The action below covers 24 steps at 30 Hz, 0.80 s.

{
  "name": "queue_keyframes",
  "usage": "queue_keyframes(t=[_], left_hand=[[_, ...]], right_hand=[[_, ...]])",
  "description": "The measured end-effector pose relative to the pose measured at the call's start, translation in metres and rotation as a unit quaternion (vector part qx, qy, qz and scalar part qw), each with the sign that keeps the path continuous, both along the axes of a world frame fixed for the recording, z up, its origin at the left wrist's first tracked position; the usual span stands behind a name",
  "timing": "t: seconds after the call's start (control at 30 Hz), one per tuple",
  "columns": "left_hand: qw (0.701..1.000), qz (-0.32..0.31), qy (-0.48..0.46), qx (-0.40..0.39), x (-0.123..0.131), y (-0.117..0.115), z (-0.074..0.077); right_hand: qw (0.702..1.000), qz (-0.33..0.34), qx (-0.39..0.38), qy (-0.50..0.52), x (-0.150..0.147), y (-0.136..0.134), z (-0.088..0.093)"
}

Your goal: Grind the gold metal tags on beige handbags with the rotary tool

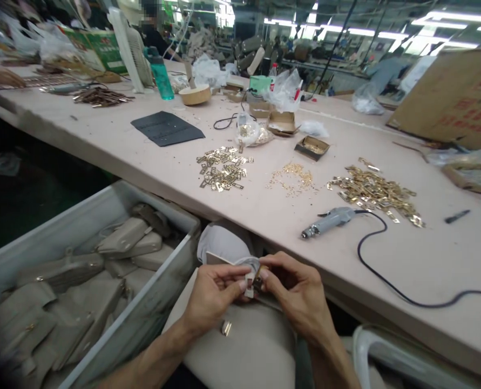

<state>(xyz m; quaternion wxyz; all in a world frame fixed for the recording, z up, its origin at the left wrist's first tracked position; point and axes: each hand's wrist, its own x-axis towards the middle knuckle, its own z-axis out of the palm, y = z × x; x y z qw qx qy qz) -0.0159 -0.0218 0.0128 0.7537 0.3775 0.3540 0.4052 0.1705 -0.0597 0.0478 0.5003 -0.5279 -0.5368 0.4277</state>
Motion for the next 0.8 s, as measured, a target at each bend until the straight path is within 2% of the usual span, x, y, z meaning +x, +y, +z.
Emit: queue_keyframes(t=[0.27,0.43,0.63,0.8], left_hand=[[1.000,-0.009,-0.008,0.017,0.001,-0.002,-0.003],[1.000,-0.008,0.005,0.025,-0.001,-0.003,-0.002],[0.997,-0.053,0.008,0.064,-0.005,-0.006,0.001],[0.994,-0.043,0.024,0.100,-0.006,-0.008,-0.001]], right_hand=[[1.000,0.003,-0.001,-0.023,-0.005,0.001,-0.004],[1.000,0.020,-0.004,-0.023,-0.008,-0.001,0.002],[0.996,0.051,-0.009,-0.074,-0.015,-0.002,0.010],[0.994,0.050,0.001,-0.101,-0.017,-0.003,0.007]])
